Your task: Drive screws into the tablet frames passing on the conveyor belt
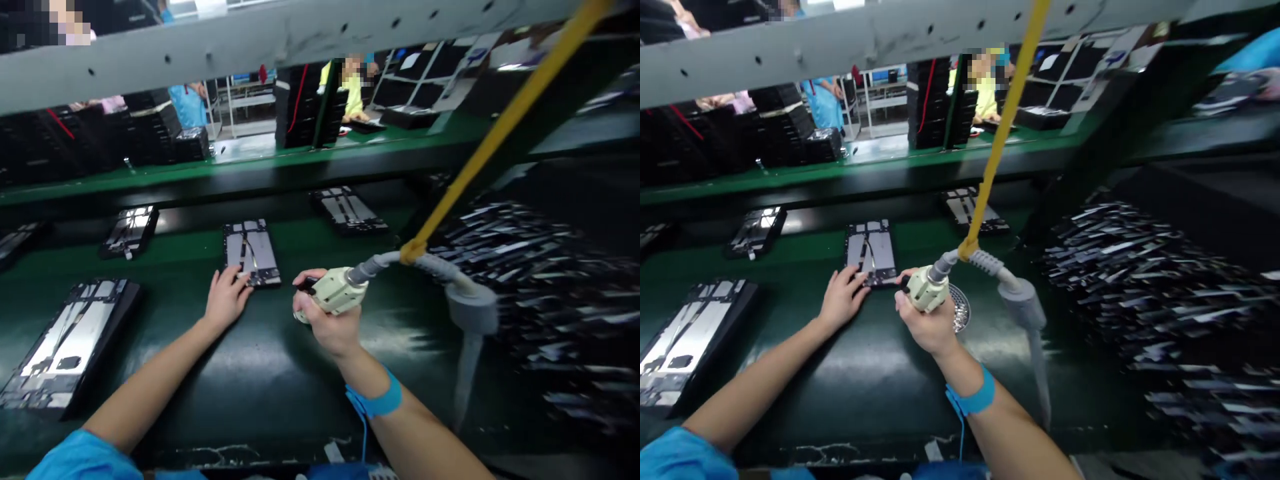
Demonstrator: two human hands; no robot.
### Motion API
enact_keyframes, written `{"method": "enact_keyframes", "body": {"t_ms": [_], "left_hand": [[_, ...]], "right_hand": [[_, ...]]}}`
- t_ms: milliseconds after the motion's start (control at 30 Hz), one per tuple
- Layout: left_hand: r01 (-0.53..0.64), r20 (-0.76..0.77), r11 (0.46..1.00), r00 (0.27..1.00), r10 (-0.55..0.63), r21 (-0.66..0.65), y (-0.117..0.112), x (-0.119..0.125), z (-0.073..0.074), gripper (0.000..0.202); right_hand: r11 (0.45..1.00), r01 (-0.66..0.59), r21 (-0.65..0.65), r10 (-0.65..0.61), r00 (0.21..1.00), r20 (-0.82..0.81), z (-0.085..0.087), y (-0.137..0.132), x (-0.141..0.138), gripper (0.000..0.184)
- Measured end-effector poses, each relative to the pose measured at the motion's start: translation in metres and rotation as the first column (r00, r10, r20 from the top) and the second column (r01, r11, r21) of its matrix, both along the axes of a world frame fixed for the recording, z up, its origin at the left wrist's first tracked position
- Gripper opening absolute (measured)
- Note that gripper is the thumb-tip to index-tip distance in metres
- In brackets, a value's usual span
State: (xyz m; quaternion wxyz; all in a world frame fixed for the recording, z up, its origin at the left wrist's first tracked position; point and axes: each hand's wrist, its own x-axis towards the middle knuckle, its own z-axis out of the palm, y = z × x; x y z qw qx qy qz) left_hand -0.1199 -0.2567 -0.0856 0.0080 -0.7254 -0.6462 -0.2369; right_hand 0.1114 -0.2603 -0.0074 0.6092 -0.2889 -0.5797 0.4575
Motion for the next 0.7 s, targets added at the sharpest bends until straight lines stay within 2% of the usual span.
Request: {"method": "enact_keyframes", "body": {"t_ms": [100, 200, 267, 333, 400, 500, 700], "left_hand": [[-0.041, -0.022, 0.999, 0.999, 0.041, 0.019, 0.057, -0.027, 0.01, 0.036], [-0.08, -0.032, 0.996, 0.996, 0.081, 0.024, 0.097, -0.046, 0.025, 0.036], [-0.095, -0.027, 0.995, 0.995, 0.095, 0.02, 0.114, -0.048, 0.033, 0.035], [-0.087, -0.012, 0.996, 0.996, 0.087, 0.004, 0.129, -0.038, 0.038, 0.034], [-0.059, 0.012, 0.998, 0.998, 0.06, -0.034, 0.148, -0.014, 0.04, 0.034], [-0.016, 0.061, 0.991, 0.998, 0.024, -0.131, 0.183, 0.039, 0.037, 0.034], [-0.027, 0.199, 0.948, 0.975, 0.095, -0.318, 0.252, 0.151, 0.029, 0.035]], "right_hand": [[0.997, 0.077, 0.032, -0.079, 0.994, 0.077, 0.001, 0.011, 0.02, 0.02], [0.966, 0.18, 0.185, -0.211, 0.964, 0.164, 0.0, 0.019, 0.04, 0.018], [0.943, 0.209, 0.259, -0.261, 0.947, 0.186, -0.001, 0.022, 0.053, 0.017], [0.937, 0.212, 0.277, -0.27, 0.944, 0.19, -0.001, 0.021, 0.064, 0.017], [0.932, 0.251, 0.262, -0.304, 0.934, 0.187, -0.001, 0.019, 0.071, 0.017], [0.92, 0.312, 0.237, -0.357, 0.917, 0.176, 0.0, 0.014, 0.074, 0.018], [0.939, 0.229, 0.258, -0.276, 0.947, 0.163, 0.005, 0.007, 0.071, 0.02]]}}
